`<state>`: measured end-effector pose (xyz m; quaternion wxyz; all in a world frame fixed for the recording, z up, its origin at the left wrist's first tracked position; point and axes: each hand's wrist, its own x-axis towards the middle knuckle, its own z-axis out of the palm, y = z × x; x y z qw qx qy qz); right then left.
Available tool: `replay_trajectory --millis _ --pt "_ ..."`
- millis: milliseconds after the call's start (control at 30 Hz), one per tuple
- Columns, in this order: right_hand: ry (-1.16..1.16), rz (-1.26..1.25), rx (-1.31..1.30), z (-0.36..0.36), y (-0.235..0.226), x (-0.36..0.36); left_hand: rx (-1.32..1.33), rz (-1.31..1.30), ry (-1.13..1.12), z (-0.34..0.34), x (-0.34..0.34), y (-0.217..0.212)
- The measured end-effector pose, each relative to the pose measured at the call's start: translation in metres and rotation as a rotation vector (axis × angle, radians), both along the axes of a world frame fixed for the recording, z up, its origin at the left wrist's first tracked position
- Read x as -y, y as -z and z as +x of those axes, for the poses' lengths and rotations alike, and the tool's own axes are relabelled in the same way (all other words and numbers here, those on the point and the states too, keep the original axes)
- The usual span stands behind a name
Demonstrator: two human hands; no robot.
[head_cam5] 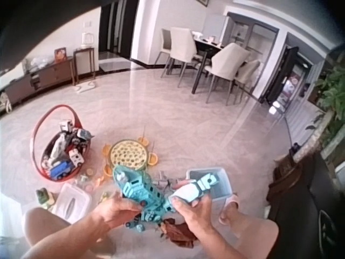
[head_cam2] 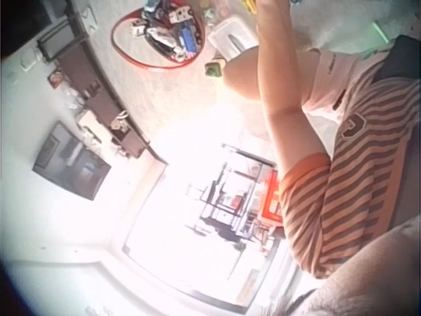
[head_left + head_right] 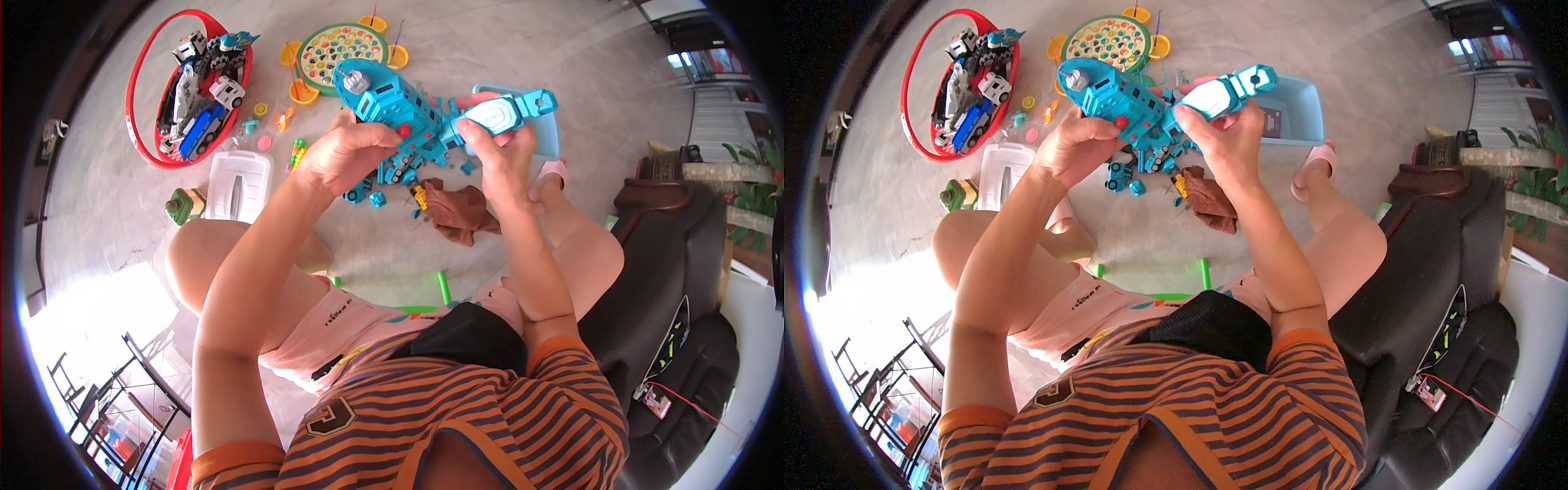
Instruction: The person assembles toy vehicle parts by hand while sitting on the floor, connecting various blue plastic blocks and wheels, and placing some pieces into a blue plastic bin.
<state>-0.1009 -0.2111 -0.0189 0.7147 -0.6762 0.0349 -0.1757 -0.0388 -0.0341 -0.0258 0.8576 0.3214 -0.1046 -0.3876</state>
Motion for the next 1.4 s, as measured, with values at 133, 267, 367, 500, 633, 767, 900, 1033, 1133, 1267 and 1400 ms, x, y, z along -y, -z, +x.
replay_trajectory --millis 133,267,367,500,633,767,900,1033,1133,1267,1400 --pt "-0.318 0.071 0.032 -0.001 -0.012 0.013 0.053 -0.004 0.121 0.001 -0.005 -0.009" --pt "-0.423 -0.037 0.065 -0.004 -0.020 0.018 0.023 -0.078 0.150 0.005 -0.006 -0.011" --pt "-0.453 -0.120 0.104 -0.004 -0.021 0.022 0.022 -0.065 0.146 0.003 -0.005 -0.009" --pt "-0.512 -0.099 0.089 -0.004 -0.025 0.024 0.043 -0.057 0.126 0.005 -0.008 -0.010" --pt "-0.516 -0.014 0.040 -0.005 -0.022 0.025 0.103 0.005 0.099 0.005 -0.006 -0.012" --pt "-0.495 0.019 -0.021 -0.004 -0.023 0.023 0.110 0.132 0.104 0.006 -0.008 -0.010" --pt "-0.475 -0.001 -0.050 -0.001 -0.020 0.025 0.132 0.166 0.109 0.009 -0.008 -0.003" --pt "-0.245 -0.084 -0.081 0.001 -0.007 0.024 0.062 0.205 0.023 0.014 -0.006 0.004" --pt "-0.071 -0.331 -0.030 0.005 0.000 0.025 0.009 0.257 -0.027 0.015 -0.005 0.003" --pt "0.058 -0.543 0.001 0.005 0.001 0.024 -0.012 0.277 -0.054 0.015 -0.006 0.002" --pt "0.041 -0.551 0.055 0.004 -0.001 0.018 0.021 0.245 0.031 0.013 -0.003 0.003"
